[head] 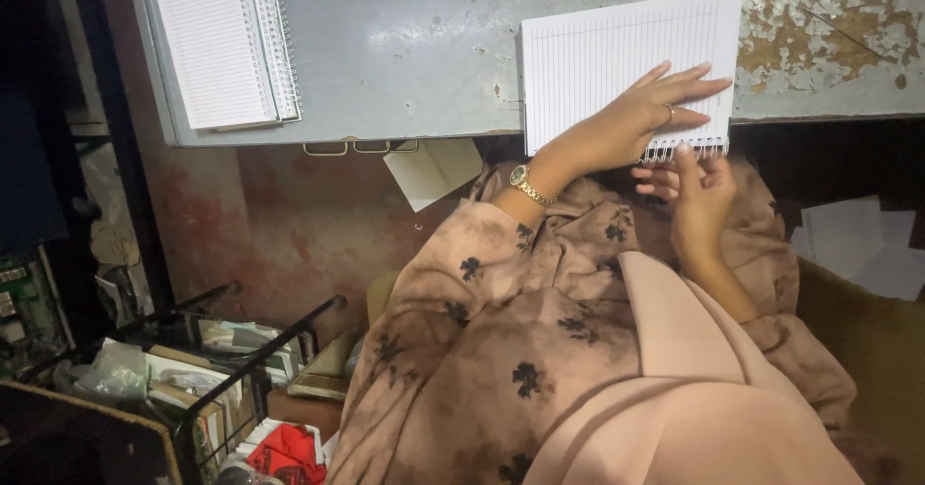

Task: The person inserts a spiral binding wire into the punched holes of a notebook while seated, then closes the notebook and places it on a stack. They then pick up another notebook, open it, and begin inserting a spiral binding wire into its holes.

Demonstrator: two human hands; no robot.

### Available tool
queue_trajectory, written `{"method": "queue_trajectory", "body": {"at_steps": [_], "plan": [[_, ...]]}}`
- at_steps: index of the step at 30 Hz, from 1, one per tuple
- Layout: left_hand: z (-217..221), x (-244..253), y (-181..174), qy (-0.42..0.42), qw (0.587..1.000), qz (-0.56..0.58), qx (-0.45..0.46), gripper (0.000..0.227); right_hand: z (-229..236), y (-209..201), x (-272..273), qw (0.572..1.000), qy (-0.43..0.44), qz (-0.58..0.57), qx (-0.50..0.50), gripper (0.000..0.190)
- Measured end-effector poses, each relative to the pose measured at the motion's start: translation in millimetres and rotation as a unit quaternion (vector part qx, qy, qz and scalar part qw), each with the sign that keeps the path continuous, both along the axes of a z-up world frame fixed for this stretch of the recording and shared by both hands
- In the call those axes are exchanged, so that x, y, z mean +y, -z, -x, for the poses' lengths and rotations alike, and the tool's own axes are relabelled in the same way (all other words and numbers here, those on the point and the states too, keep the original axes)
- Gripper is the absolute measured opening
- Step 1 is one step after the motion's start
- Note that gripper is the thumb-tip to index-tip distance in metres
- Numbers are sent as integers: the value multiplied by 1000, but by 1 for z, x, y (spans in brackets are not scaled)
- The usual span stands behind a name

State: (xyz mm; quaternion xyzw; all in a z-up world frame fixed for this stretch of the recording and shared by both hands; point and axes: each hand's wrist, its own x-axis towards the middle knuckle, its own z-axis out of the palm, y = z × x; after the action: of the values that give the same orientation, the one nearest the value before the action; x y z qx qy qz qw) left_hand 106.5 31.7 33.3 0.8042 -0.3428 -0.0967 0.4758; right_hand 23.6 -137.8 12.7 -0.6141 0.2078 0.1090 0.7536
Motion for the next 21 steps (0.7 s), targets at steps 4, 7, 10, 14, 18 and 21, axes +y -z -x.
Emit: {"method": "queue_trajectory", "body": {"at_steps": [4, 7, 10, 14, 18, 21], "plan": [[0, -1, -1, -16, 1000, 12, 16, 62, 0, 1, 0, 1000, -19, 0, -19, 28], [2, -2, -8, -27, 999, 16, 31, 52, -2, -7, 4, 1000, -20, 10, -9, 25], [2, -2, -13, -31, 999, 18, 37, 42, -4, 3, 5, 1000, -8, 2, -11, 29], [2, -4, -7, -34, 999, 16, 33, 34, -9, 21, 8, 996, 57, -65, 8, 31], [35, -16, 8, -125, 990, 71, -11, 37, -4, 84, -6, 992, 84, -97, -18, 34], [89, -14, -30, -190, 964, 100, 159, 29, -3, 111, -19, 995, 92, 8, -25, 32]]}}
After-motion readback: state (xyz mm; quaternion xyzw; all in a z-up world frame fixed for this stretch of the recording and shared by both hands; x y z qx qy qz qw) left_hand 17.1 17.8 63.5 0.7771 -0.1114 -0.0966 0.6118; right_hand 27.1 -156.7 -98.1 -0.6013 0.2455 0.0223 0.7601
